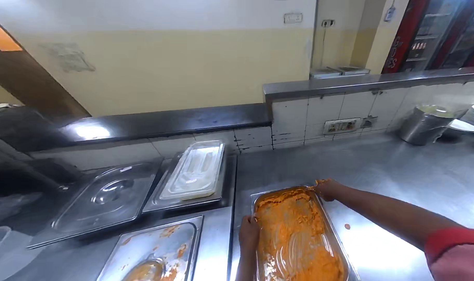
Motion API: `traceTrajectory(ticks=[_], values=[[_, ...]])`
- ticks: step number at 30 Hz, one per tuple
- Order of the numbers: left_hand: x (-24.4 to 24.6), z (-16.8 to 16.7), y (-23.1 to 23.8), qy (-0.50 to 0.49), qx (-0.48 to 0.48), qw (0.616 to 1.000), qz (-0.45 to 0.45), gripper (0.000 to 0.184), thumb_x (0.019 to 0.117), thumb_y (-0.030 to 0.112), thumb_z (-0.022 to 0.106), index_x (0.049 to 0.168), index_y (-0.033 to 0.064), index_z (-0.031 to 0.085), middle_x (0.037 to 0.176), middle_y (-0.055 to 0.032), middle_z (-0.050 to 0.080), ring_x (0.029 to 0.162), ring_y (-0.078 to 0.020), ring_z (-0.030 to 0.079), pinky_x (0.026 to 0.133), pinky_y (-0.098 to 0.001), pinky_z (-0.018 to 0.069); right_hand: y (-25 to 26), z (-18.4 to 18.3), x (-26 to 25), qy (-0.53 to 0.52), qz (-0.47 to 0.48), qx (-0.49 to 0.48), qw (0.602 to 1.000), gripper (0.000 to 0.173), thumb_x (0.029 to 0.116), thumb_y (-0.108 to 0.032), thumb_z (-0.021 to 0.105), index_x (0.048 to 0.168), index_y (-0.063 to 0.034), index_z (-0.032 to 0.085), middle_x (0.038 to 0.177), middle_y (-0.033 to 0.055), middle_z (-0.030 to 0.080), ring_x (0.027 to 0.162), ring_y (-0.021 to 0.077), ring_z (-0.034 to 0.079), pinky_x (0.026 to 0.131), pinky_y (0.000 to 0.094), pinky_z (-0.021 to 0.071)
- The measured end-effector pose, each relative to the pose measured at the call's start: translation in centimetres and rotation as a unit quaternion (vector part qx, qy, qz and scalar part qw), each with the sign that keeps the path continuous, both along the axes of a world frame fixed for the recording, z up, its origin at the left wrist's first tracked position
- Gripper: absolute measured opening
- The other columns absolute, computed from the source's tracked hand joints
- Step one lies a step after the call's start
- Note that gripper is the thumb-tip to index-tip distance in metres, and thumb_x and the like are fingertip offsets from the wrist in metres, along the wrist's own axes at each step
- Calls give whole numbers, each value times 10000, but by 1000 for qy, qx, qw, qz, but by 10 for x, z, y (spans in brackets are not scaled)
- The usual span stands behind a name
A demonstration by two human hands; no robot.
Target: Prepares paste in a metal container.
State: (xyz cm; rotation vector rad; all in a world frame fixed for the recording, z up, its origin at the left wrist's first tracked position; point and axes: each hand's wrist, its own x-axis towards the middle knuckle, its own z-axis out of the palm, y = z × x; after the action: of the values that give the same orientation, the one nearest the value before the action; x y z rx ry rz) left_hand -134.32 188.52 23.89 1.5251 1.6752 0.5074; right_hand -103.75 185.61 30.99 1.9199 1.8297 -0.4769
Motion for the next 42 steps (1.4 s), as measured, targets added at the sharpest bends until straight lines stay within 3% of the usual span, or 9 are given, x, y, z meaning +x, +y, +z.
traceTrajectory(ticks=[6, 10, 14, 20, 25, 28, 30, 38, 42], values=[[7, 9, -1, 32, -7, 998, 59, 421, 1122, 269, 424, 1274, -80, 603, 1204, -273, 658, 1153, -375, 639, 1019, -522, 479, -10, -15, 8, 37, -12, -10, 999, 620, 958, -59, 613, 1551, -117, 443, 1427, 246, 551, 1319, 441, 521, 1041, 623, 422], [7, 9, -4, 43, 2, 997, 60, 415, 1118, 267, 436, 1254, -83, 614, 1191, -267, 663, 1149, -372, 640, 1016, -522, 478, -62, -13, -3, 71, -21, -43, 996, 461, 1024, -69, 524, 1480, -15, 489, 1442, 286, 520, 1351, 476, 482, 1061, 645, 392], [7, 12, -6, 41, 0, 998, 43, 399, 1122, 249, 420, 1264, -72, 607, 1217, -264, 658, 1177, -376, 631, 1025, -519, 474, -125, -22, -14, 76, -28, -60, 995, 551, 1010, -29, 516, 1549, -51, 400, 1442, 280, 507, 1339, 478, 488, 1021, 644, 425], [4, 14, -8, 14, -2, 999, 48, 407, 1122, 247, 414, 1273, -76, 610, 1238, -274, 654, 1206, -386, 622, 1034, -530, 469, -192, -19, -46, 73, -85, -100, 989, 488, 980, -23, 556, 1459, 27, 474, 1396, 287, 550, 1300, 467, 531, 1008, 645, 434], [1, 12, -12, -28, 1, 997, 73, 397, 1116, 249, 444, 1206, -86, 636, 1191, -283, 658, 1166, -389, 627, 1008, -533, 474, -228, -23, -102, 110, -216, -114, 964, 783, 927, -136, 681, 1577, 17, 273, 1388, 305, 553, 1271, 473, 559, 1013, 636, 450], [0, 10, -12, -39, 1, 997, 69, 399, 1114, 234, 440, 1198, -101, 640, 1192, -303, 654, 1171, -405, 625, 1008, -544, 475, -233, -30, -148, 174, -284, -75, 940, 859, 959, -210, 669, 1602, 45, 160, 1417, 324, 521, 1313, 467, 528, 1062, 609, 420], [-1, 10, -13, -42, 0, 997, 72, 392, 1113, 223, 440, 1194, -105, 638, 1185, -305, 655, 1159, -405, 628, 1007, -542, 473, -232, -35, -178, 199, -296, -48, 933, 920, 967, -184, 645, 1630, -4, 32, 1422, 315, 525, 1307, 461, 541, 1067, 595, 429], [-16, 2, -23, -76, 20, 987, 139, 424, 1120, 252, 422, 1166, -109, 641, 1198, -305, 646, 1149, -407, 623, 991, -556, 474, -221, -39, -261, 260, -268, 6, 928, 703, 1033, -147, 500, 1621, 20, 153, 1382, 317, 567, 1257, 475, 581, 1026, 619, 457], [-23, -1, -43, -120, 18, 967, 223, 439, 1127, 250, 386, 1233, -124, 589, 1219, -318, 630, 1139, -417, 626, 983, -559, 485, -225, -46, -239, 252, -239, 27, 937, 746, 1013, -144, 543, 1633, -14, 147, 1399, 310, 559, 1275, 474, 566, 1037, 626, 441]])
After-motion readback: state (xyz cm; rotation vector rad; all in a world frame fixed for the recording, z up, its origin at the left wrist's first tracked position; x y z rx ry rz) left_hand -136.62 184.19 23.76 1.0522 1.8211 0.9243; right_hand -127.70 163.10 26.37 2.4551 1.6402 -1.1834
